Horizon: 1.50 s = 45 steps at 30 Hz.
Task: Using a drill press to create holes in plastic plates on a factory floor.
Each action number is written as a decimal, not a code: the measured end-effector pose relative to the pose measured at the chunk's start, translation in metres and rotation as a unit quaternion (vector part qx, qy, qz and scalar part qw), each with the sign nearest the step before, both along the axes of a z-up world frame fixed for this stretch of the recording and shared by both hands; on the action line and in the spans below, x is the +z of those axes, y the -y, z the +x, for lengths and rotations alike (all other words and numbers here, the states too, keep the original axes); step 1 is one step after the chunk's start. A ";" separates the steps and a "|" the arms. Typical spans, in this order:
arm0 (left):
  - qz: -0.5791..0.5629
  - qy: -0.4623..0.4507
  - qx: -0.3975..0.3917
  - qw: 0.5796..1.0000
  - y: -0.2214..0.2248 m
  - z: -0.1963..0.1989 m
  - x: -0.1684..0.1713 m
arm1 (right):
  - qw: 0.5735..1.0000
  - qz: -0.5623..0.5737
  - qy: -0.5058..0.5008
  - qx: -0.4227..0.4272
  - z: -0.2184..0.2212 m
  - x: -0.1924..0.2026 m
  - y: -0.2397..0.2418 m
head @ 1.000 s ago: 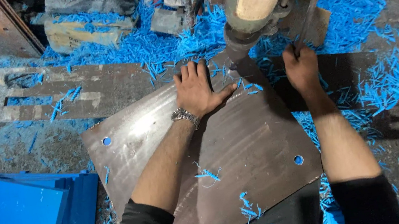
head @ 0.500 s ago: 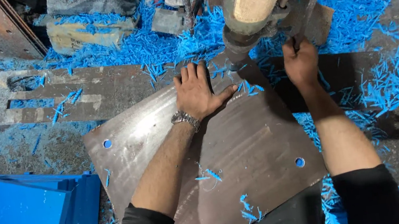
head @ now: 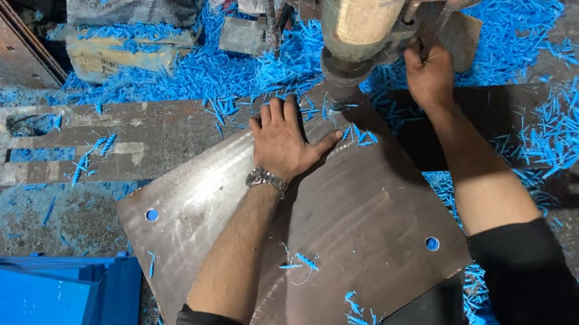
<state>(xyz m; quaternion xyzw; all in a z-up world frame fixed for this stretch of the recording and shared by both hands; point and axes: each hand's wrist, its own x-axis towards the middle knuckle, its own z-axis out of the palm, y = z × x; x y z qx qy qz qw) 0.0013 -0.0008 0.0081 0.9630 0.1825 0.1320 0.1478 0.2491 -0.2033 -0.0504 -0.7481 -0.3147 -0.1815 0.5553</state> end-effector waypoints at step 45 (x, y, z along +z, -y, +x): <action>-0.024 0.011 -0.008 1.000 -0.001 -0.002 0.002 | 0.876 0.368 -0.109 0.291 0.237 -0.180 -0.033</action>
